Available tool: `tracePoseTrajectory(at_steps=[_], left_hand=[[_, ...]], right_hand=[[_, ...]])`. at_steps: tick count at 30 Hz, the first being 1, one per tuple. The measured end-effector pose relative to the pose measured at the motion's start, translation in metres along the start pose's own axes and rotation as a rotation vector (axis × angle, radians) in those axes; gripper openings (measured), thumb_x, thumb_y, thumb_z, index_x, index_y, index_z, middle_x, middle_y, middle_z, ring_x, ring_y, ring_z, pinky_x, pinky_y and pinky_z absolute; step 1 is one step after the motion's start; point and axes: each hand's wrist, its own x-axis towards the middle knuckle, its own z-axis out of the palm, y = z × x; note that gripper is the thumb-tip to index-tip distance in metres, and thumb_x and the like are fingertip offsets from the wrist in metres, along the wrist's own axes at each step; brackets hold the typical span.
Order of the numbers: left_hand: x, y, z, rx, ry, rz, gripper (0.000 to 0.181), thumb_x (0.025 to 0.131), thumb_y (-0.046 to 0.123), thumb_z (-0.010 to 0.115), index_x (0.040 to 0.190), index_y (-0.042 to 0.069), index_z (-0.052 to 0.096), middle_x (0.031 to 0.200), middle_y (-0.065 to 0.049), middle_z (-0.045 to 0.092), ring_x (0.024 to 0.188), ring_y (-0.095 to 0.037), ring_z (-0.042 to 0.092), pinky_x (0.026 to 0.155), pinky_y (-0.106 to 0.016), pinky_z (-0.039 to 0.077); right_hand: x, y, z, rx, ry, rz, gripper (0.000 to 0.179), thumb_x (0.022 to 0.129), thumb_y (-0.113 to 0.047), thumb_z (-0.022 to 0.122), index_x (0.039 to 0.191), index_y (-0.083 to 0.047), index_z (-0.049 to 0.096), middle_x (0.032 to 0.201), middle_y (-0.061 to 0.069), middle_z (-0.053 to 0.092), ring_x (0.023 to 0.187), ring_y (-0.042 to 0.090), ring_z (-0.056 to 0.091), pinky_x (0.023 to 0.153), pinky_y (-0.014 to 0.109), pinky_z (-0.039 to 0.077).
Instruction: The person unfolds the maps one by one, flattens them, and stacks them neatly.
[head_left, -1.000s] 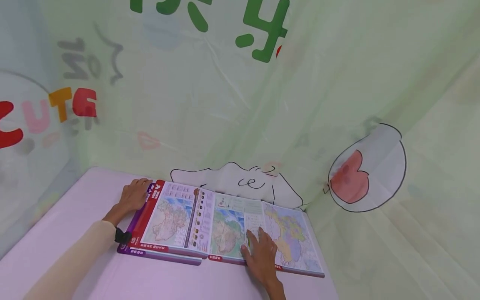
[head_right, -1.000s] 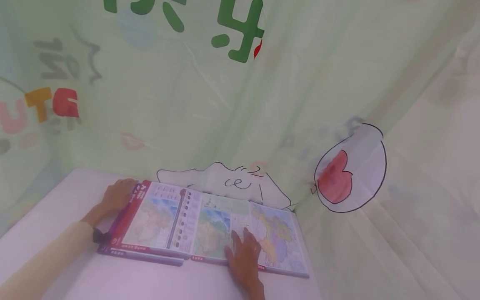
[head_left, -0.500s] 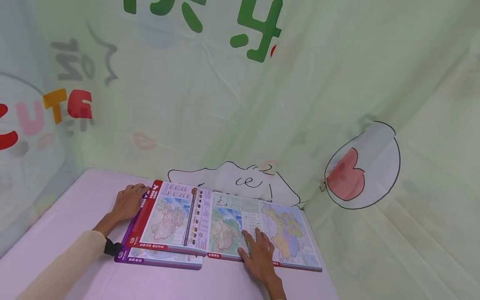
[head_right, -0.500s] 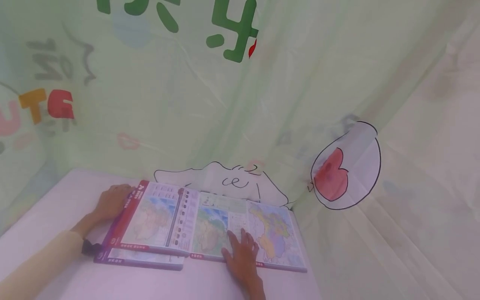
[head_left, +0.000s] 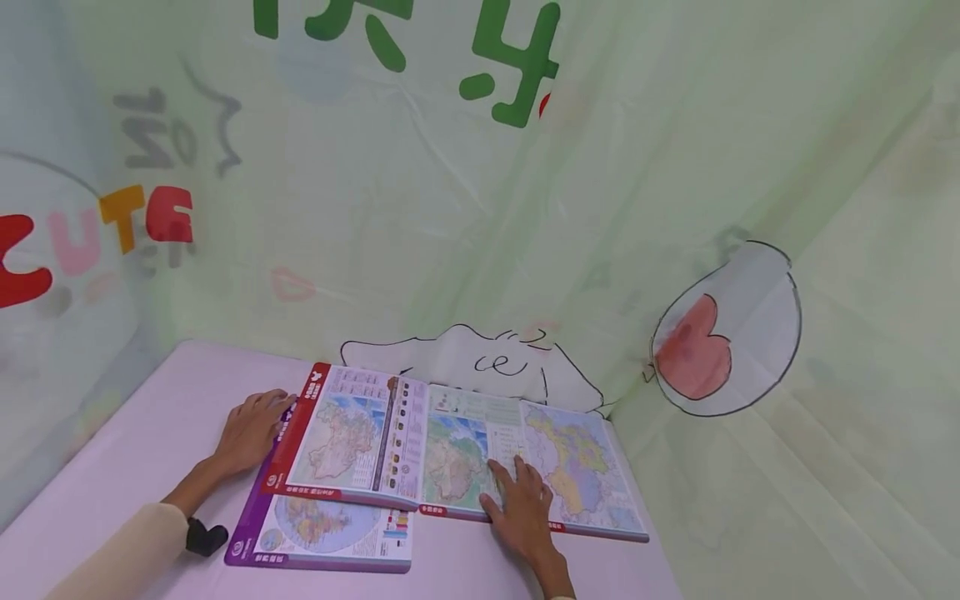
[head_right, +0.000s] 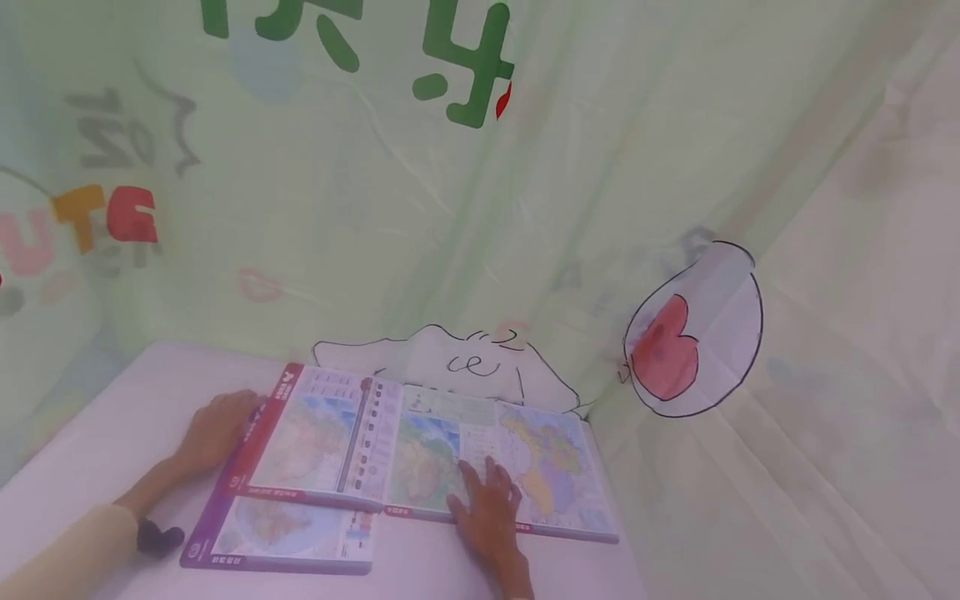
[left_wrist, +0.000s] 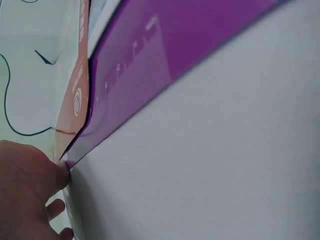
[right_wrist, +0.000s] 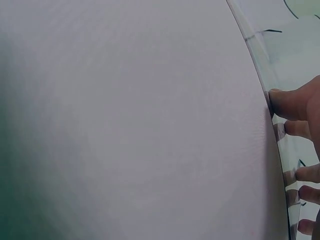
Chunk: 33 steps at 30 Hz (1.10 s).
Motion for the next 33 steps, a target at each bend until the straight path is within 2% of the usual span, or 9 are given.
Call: tracePoseTrajectory(at_steps=[7, 15, 19, 22, 25, 27, 30, 33], left_hand=[[-0.002, 0.003, 0.001, 0.007, -0.019, -0.006, 0.061, 0.097, 0.009, 0.069, 0.156, 0.001, 0.055, 0.155, -0.029, 0.052, 0.14, -0.054, 0.043, 0.11, -0.076, 0.04], [-0.017, 0.016, -0.009, -0.026, 0.006, 0.01, 0.062, 0.093, 0.008, 0.074, 0.153, 0.002, 0.058, 0.152, -0.028, 0.056, 0.139, -0.054, 0.046, 0.109, -0.075, 0.043], [-0.019, 0.015, -0.007, -0.014, 0.007, 0.02, 0.063, 0.093, 0.008, 0.075, 0.154, 0.002, 0.058, 0.152, -0.028, 0.057, 0.138, -0.054, 0.048, 0.109, -0.075, 0.044], [-0.021, 0.011, -0.007, -0.003, 0.018, 0.033, 0.062, 0.097, 0.007, 0.072, 0.155, -0.001, 0.055, 0.154, -0.028, 0.056, 0.137, -0.054, 0.05, 0.107, -0.074, 0.046], [-0.029, 0.016, -0.016, -0.038, 0.011, -0.023, 0.061, 0.1, 0.005, 0.067, 0.158, -0.005, 0.049, 0.156, -0.032, 0.053, 0.137, -0.055, 0.051, 0.107, -0.075, 0.046], [-0.037, 0.027, -0.027, -0.068, -0.007, -0.098, 0.06, 0.101, 0.005, 0.067, 0.157, -0.008, 0.049, 0.153, -0.035, 0.054, 0.133, -0.056, 0.053, 0.105, -0.075, 0.048], [-0.048, 0.047, -0.047, -0.084, -0.076, -0.222, 0.058, 0.1, 0.008, 0.069, 0.15, -0.014, 0.05, 0.136, -0.037, 0.06, 0.117, -0.051, 0.061, 0.099, -0.072, 0.053], [-0.056, 0.066, -0.061, -0.063, -0.19, -0.292, 0.053, 0.1, 0.012, 0.072, 0.136, -0.022, 0.054, 0.111, -0.03, 0.062, 0.095, -0.037, 0.062, 0.083, -0.059, 0.059]], right_hand=[[0.006, 0.004, 0.001, -0.022, 0.005, 0.011, 0.059, 0.097, -0.04, 0.074, 0.152, -0.024, 0.063, 0.165, 0.028, 0.047, 0.149, 0.055, 0.04, 0.113, 0.079, 0.03], [0.005, 0.004, 0.003, -0.025, 0.009, 0.02, 0.059, 0.095, -0.041, 0.075, 0.15, -0.022, 0.065, 0.163, 0.03, 0.049, 0.147, 0.055, 0.042, 0.111, 0.08, 0.031], [0.005, 0.003, 0.005, -0.062, 0.013, 0.032, 0.06, 0.094, -0.042, 0.075, 0.15, -0.023, 0.065, 0.164, 0.028, 0.049, 0.148, 0.054, 0.042, 0.112, 0.08, 0.032], [0.003, 0.0, 0.006, -0.045, 0.037, 0.044, 0.059, 0.098, -0.043, 0.073, 0.152, -0.022, 0.064, 0.165, 0.029, 0.046, 0.149, 0.054, 0.039, 0.114, 0.08, 0.029], [-0.001, -0.012, 0.005, -0.014, 0.087, 0.087, 0.057, 0.101, -0.042, 0.072, 0.152, -0.02, 0.063, 0.162, 0.026, 0.05, 0.146, 0.051, 0.043, 0.112, 0.077, 0.032], [-0.006, -0.025, 0.0, 0.02, 0.138, 0.14, 0.051, 0.101, -0.038, 0.074, 0.147, -0.016, 0.067, 0.152, 0.022, 0.06, 0.136, 0.046, 0.052, 0.107, 0.07, 0.039], [-0.014, -0.054, -0.013, 0.128, 0.181, 0.241, 0.034, 0.1, -0.029, 0.078, 0.126, -0.008, 0.077, 0.119, 0.013, 0.076, 0.107, 0.032, 0.066, 0.09, 0.055, 0.052], [-0.022, -0.089, -0.027, 0.253, 0.114, 0.329, 0.021, 0.1, -0.024, 0.077, 0.105, -0.004, 0.08, 0.087, 0.005, 0.076, 0.079, 0.019, 0.065, 0.071, 0.039, 0.052]])
